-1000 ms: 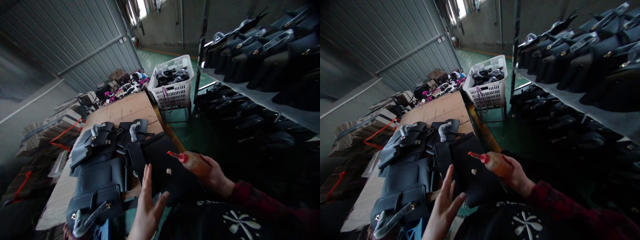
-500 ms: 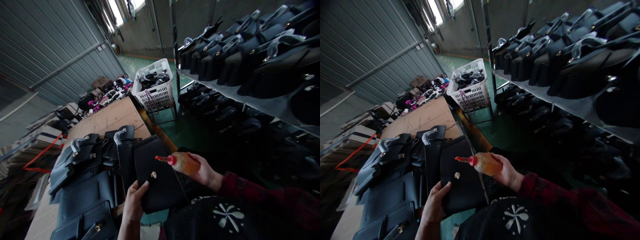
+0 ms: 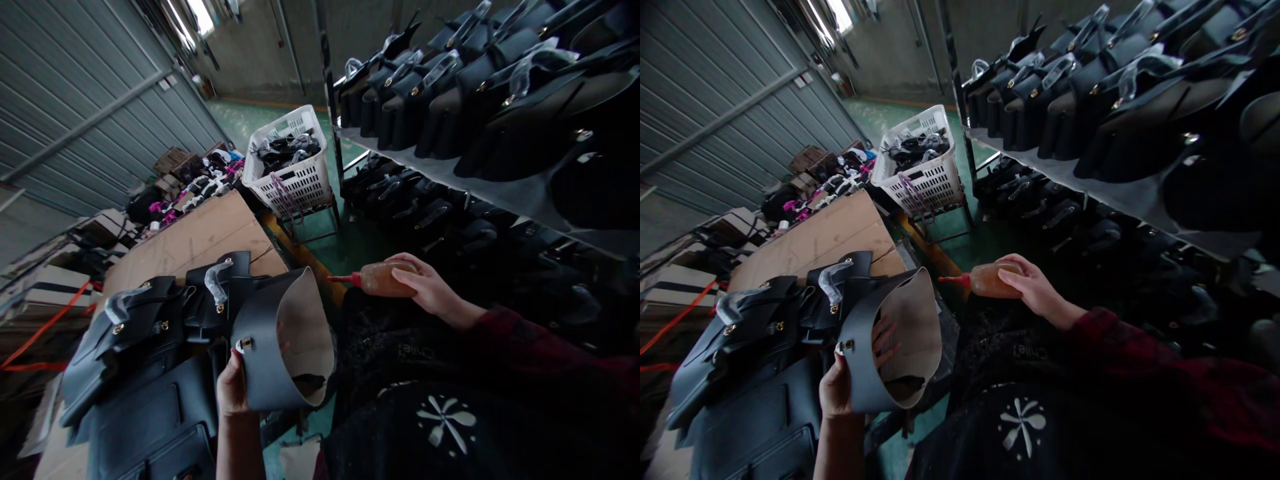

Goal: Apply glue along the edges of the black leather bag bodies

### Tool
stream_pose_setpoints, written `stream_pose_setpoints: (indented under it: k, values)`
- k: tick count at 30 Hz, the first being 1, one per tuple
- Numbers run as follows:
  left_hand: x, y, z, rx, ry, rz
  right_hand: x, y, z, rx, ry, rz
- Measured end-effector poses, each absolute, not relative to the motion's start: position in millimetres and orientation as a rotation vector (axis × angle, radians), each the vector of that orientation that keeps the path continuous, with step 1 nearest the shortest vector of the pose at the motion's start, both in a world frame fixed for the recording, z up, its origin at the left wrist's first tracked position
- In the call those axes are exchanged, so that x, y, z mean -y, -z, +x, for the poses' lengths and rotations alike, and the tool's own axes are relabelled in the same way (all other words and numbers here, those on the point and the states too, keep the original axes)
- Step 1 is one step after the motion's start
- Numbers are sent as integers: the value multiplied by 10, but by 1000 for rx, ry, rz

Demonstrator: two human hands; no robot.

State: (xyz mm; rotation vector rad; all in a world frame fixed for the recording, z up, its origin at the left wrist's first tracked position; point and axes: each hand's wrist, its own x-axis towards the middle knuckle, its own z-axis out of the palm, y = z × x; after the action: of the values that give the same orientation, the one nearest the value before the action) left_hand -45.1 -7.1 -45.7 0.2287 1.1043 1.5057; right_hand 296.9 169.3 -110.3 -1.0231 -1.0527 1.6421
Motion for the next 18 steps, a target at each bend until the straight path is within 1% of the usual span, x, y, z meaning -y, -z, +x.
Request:
stream_pose_setpoints:
  k: [8, 18]
  values:
    - [58, 409, -401, -1209, -1487, 251, -1957, 997, 2886, 1607, -1326, -1010]
    - [95, 475, -452, -1195, -1459, 221, -2116, 945, 2744, 1778, -1245, -947]
